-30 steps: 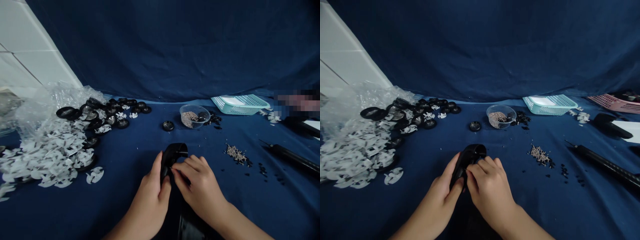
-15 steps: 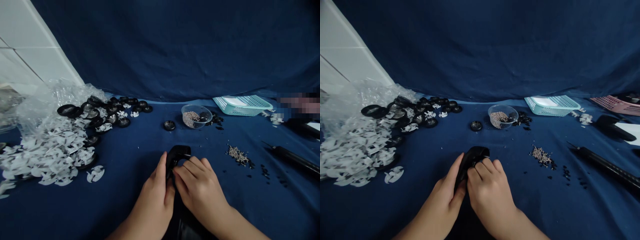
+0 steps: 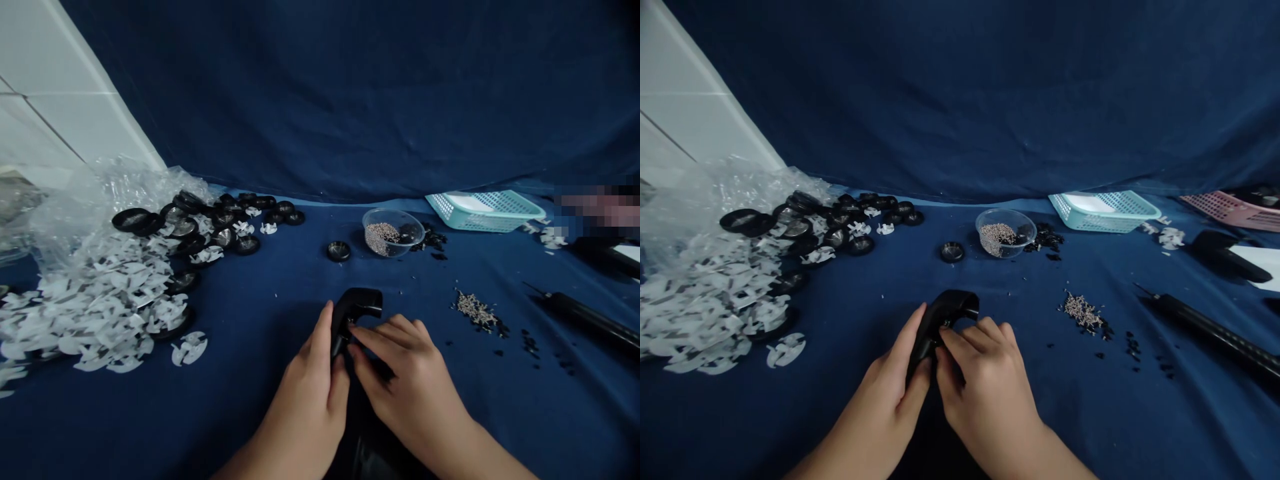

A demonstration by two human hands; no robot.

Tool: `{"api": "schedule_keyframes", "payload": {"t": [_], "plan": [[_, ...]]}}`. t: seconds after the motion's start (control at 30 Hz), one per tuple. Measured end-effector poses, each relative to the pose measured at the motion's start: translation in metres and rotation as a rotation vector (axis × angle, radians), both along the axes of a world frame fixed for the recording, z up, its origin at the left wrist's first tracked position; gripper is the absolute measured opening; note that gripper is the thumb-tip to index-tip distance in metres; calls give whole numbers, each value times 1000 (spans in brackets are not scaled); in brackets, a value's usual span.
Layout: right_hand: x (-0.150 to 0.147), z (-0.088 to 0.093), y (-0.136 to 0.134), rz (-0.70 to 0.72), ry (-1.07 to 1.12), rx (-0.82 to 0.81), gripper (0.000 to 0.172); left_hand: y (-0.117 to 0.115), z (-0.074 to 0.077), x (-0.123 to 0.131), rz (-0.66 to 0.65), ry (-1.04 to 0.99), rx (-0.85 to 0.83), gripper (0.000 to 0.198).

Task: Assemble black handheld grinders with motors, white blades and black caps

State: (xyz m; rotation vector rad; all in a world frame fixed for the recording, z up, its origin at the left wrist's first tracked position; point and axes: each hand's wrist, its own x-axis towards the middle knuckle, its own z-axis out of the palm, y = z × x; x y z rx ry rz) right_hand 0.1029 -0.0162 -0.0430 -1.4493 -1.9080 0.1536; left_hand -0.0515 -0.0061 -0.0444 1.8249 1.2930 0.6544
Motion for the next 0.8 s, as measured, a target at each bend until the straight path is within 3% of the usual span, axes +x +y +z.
{"api": "schedule_keyframes", "payload": {"t": [0.17, 0.5, 0.8], "plan": [[-3, 4, -3, -51, 60, 5, 14, -1, -4, -1, -12, -3, 19, 60], [-4, 9, -5, -59, 305, -64, 17, -3, -12, -2, -79, 8, 258, 63], [7, 19, 0, -10, 713, -529, 14, 0, -8, 0, -104, 22, 338, 68]]}}
